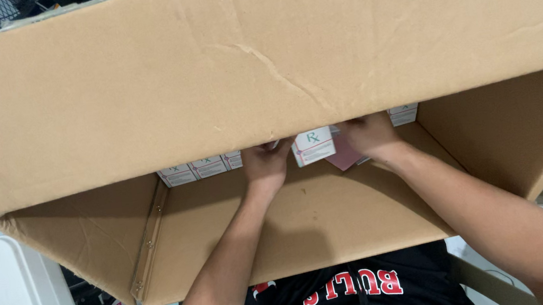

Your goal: The person repeatedly picks small white boxes from a stack on a table and places them into a large cardboard box. They arrange the boxes in rows inside the larger box, occasionally adjusting their position.

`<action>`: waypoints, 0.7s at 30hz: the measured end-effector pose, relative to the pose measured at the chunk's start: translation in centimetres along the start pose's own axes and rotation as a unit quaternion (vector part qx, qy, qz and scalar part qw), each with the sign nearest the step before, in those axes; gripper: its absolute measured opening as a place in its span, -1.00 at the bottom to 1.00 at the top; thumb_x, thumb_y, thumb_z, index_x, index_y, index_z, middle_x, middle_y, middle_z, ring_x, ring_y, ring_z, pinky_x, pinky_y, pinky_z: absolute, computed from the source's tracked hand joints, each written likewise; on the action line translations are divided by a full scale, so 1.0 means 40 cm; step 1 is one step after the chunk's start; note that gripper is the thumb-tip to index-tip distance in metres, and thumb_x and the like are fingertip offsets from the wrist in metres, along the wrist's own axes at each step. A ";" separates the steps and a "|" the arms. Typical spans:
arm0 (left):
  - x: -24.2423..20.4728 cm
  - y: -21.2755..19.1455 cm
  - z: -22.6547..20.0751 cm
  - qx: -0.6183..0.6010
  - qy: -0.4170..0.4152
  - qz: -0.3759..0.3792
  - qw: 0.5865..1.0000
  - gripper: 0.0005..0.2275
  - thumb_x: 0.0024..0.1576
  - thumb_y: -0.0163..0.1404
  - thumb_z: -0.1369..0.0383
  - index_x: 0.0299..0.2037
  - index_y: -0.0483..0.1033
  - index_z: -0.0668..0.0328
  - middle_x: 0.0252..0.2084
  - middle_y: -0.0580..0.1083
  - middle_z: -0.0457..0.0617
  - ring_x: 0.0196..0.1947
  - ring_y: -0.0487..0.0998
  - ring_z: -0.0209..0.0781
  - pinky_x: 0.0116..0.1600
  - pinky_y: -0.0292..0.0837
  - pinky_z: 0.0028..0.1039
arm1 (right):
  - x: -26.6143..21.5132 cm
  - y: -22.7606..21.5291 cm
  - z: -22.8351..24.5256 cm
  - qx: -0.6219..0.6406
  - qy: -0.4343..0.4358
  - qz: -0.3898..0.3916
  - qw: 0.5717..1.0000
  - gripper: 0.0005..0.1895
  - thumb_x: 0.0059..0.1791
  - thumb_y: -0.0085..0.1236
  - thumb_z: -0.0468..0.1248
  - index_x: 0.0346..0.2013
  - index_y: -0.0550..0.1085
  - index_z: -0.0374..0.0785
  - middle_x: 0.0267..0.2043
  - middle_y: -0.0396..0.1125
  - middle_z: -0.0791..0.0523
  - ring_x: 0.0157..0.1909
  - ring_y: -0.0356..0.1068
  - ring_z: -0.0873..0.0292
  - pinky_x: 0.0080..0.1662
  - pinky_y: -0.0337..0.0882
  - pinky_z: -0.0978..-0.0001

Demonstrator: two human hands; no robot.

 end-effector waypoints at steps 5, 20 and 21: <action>-0.003 0.018 -0.004 -0.047 0.029 0.053 0.997 -0.74 0.10 0.23 0.61 -0.04 0.49 0.37 -0.16 0.57 -0.05 -0.14 0.58 -0.32 0.01 0.58 -0.45 | -0.007 -0.016 0.038 0.039 0.078 0.012 0.996 -0.67 0.06 0.18 -0.26 0.08 0.45 -0.32 0.02 0.46 0.05 0.02 0.47 0.16 -0.03 0.49 0.31; -0.001 0.029 -0.006 0.051 -0.041 0.135 0.989 -0.70 0.11 0.21 0.43 0.01 0.51 0.36 -0.09 0.61 0.10 -0.08 0.66 -0.14 -0.01 0.61 -0.39 | -0.012 0.006 0.086 0.045 0.090 0.088 0.991 -0.50 -0.08 0.28 -0.25 0.15 0.47 -0.25 0.13 0.45 0.04 0.14 0.45 0.13 0.09 0.45 0.23; 0.002 0.029 -0.009 0.066 -0.050 0.142 0.986 -0.67 0.09 0.22 0.42 0.04 0.50 0.35 -0.07 0.60 0.10 -0.06 0.65 -0.14 0.00 0.60 -0.39 | -0.012 0.008 0.089 0.030 0.081 0.104 0.991 -0.50 -0.09 0.31 -0.23 0.14 0.48 -0.24 0.13 0.45 0.04 0.15 0.45 0.13 0.11 0.44 0.23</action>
Point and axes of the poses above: each hand's wrist, its own x-axis towards the middle knuckle, its own y-axis out of the palm, z = x × y, the point moved 7 cm from there along x, towards the middle knuckle
